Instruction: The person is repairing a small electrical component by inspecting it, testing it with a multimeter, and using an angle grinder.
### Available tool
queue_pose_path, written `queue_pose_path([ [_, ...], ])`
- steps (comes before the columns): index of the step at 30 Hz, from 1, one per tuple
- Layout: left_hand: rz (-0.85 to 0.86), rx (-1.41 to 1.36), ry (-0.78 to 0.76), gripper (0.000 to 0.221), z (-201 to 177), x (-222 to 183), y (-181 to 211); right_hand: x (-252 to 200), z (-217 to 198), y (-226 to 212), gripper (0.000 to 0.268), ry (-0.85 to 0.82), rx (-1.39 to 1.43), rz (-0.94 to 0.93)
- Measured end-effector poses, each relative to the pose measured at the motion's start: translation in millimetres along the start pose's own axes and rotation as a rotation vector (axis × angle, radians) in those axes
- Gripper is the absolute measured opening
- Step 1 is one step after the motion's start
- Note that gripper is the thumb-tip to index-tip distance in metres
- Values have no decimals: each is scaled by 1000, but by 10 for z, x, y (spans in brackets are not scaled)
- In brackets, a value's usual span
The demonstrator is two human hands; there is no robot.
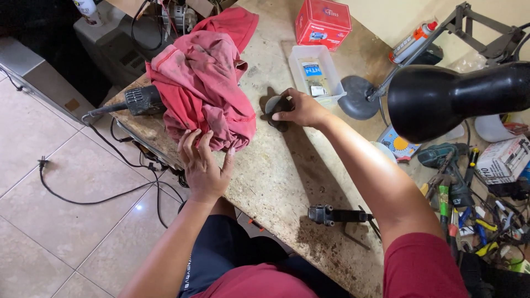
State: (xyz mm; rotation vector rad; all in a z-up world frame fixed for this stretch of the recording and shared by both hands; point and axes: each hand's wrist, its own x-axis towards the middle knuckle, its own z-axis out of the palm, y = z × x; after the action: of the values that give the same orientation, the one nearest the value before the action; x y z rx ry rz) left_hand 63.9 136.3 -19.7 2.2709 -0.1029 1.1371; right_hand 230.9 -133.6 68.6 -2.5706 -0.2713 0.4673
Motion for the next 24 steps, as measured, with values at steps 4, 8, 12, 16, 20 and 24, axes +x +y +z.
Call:
queue_pose_path([
  [4, 14, -13, 21, 58, 5, 0, -2, 89, 211, -3, 86, 15, -35, 46],
  [8, 18, -10, 28, 56, 0, -7, -6, 130, 251, 81, 73, 47, 32, 17],
  [12, 26, -9, 31, 56, -9, 4, -4, 15, 49, 23, 65, -22, 36, -1],
  [16, 28, -14, 30, 56, -16, 14, 13, -169, 12, 20, 69, -123, 4, 12],
  [20, 48, -2, 47, 54, 4, 16, -13, -274, 94, 71, 77, -80, -199, -79],
  [24, 70, -21, 56, 55, 24, 8, -33, -275, 98, 208, 95, -10, -184, -43],
])
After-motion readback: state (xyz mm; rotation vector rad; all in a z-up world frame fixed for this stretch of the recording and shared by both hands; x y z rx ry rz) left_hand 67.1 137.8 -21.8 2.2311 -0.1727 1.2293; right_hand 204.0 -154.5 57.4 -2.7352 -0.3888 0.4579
